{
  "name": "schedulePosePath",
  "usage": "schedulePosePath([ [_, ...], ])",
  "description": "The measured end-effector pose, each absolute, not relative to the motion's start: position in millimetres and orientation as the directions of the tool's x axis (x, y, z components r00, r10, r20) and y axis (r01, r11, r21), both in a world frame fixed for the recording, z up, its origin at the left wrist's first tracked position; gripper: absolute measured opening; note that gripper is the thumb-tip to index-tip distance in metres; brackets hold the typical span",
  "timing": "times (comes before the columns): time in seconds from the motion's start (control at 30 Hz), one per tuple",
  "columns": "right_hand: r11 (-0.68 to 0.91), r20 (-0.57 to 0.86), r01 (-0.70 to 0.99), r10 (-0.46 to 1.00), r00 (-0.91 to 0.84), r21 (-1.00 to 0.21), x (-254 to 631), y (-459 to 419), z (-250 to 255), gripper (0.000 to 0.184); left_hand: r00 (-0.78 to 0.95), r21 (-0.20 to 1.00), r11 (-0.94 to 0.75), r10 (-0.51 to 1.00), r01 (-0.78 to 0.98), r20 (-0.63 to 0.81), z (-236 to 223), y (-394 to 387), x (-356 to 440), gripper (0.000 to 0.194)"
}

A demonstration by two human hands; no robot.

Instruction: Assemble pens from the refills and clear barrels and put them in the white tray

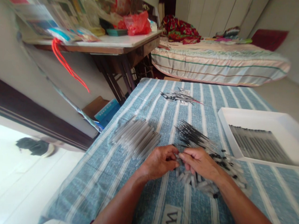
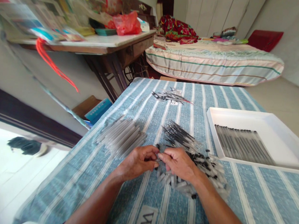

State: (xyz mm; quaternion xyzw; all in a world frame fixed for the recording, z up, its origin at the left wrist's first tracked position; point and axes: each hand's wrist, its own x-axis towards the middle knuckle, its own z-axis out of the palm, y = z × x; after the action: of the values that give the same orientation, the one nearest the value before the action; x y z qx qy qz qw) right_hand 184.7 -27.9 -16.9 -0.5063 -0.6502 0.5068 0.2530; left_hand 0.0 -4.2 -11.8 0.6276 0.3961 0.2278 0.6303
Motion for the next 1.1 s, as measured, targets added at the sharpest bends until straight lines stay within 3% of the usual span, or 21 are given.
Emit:
schedulePosePath([
  [0.13, -0.041, -0.193, 0.392, 0.915, -0.355, -0.919, 185, -27, -15, 0.029, 0.578, 0.965, 0.032, 0.795, 0.261, -0.183, -13, -3, -1, 0.016],
  [0.3, -0.086, -0.207, 0.356, 0.925, -0.318, -0.930, 182, -27, -15, 0.031, 0.514, 0.863, -0.247, 0.858, 0.440, -0.017, -8, -5, 1, 0.016],
  [0.47, -0.202, -0.250, 0.186, 0.925, -0.286, -0.962, 181, -26, -21, 0.034, 0.515, 0.751, -0.428, 0.846, 0.502, 0.138, -5, -10, 5, 0.013],
  [0.6, -0.270, -0.284, 0.090, 0.926, -0.248, -0.959, 178, -25, -22, 0.035, 0.514, 0.714, -0.477, 0.836, 0.512, 0.191, -7, -13, 7, 0.012],
  [0.77, -0.277, -0.285, 0.066, 0.935, -0.212, -0.959, 177, -24, -18, 0.036, 0.529, 0.754, -0.444, 0.835, 0.485, 0.151, -7, -11, 4, 0.029],
  [0.87, -0.238, -0.248, 0.073, 0.950, -0.188, -0.968, 182, -23, -21, 0.038, 0.591, 0.734, -0.491, 0.792, 0.470, 0.151, -3, -7, 2, 0.011],
  [1.0, -0.110, -0.131, 0.192, 0.986, -0.101, -0.975, 188, -20, -26, 0.039, 0.564, 0.712, -0.506, 0.805, 0.488, 0.185, -1, -3, 0, 0.014],
  [1.1, 0.073, 0.020, 0.523, 0.994, -0.106, -0.849, 185, -19, -28, 0.029, 0.440, 0.713, -0.434, 0.877, 0.551, 0.195, -3, -1, -1, 0.010],
])
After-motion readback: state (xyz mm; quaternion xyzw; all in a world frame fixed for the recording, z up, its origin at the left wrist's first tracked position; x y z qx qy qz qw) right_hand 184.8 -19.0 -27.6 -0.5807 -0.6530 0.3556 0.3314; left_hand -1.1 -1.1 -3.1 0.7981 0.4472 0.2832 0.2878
